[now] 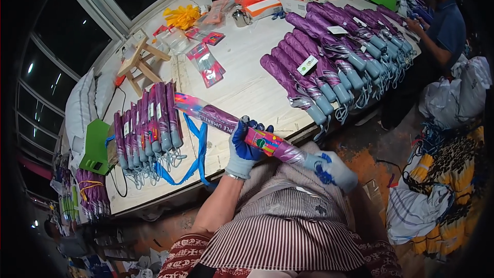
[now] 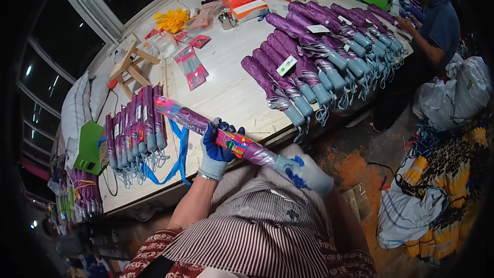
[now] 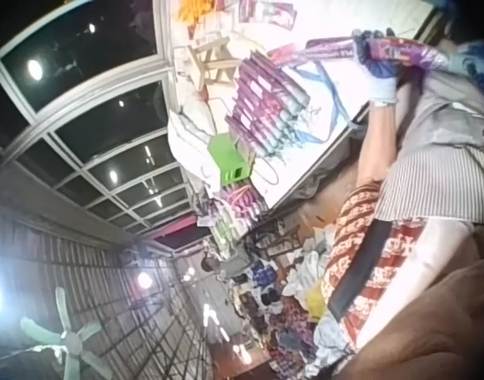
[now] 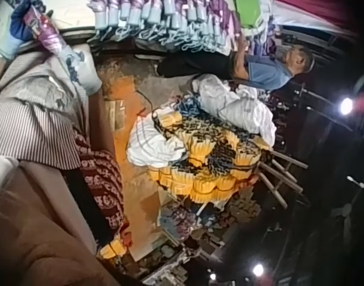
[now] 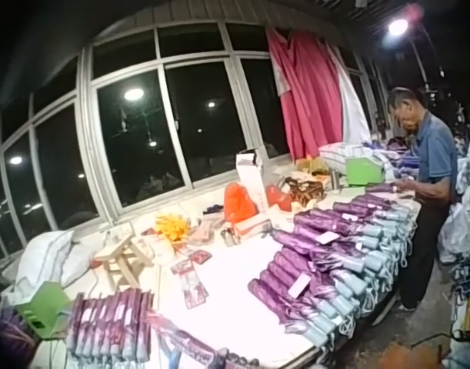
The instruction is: Packaging folded umbrellas into individual clear plastic sleeves at a workbench.
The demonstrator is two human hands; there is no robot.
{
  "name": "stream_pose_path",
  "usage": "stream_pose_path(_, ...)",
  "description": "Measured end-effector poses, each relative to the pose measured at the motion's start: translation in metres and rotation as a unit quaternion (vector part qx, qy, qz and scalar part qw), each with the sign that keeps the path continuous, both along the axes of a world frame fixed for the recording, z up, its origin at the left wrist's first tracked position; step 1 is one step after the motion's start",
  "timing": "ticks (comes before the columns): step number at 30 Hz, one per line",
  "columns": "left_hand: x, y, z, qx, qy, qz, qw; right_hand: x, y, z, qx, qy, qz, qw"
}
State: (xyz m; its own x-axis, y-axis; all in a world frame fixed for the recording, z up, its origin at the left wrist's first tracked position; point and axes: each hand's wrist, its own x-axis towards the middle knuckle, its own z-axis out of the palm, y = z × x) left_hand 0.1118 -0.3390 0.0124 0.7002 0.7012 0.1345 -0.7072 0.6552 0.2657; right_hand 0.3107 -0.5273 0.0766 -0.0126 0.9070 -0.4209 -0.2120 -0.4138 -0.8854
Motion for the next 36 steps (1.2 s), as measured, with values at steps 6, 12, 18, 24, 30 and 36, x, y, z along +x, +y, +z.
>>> stream_pose_path(6, 0.023, -0.026, 0.044, -0.020, 0.068, 0.008, 0.997, 0.015, 0.024, -0.009, 0.074, 0.081, 0.027, 0.994)
stream_pose_path(12, -0.020, 0.031, 0.059, -0.008, 0.068, 0.120, 0.990, 0.055, 0.036, -0.050, 0.293, -0.136, 0.112, 0.940)
stream_pose_path(18, -0.015, 0.033, 0.058, 0.021, 0.040, 0.129, 0.991, 0.059, 0.036, -0.050, 0.157, -0.090, 0.127, 0.975)
stream_pose_path(24, 0.002, 0.025, 0.044, -0.017, 0.039, 0.106, 0.993, 0.033, 0.039, -0.006, 0.208, -0.173, 0.075, 0.960)
stream_pose_path(30, 0.010, 0.006, 0.055, -0.041, 0.097, 0.187, 0.977, -0.034, 0.022, 0.057, 0.145, -0.215, -0.083, 0.962)
stream_pose_path(36, 0.025, -0.023, 0.065, -0.046, 0.143, 0.186, 0.971, -0.060, 0.028, 0.013, 0.164, 0.127, -0.135, 0.969)
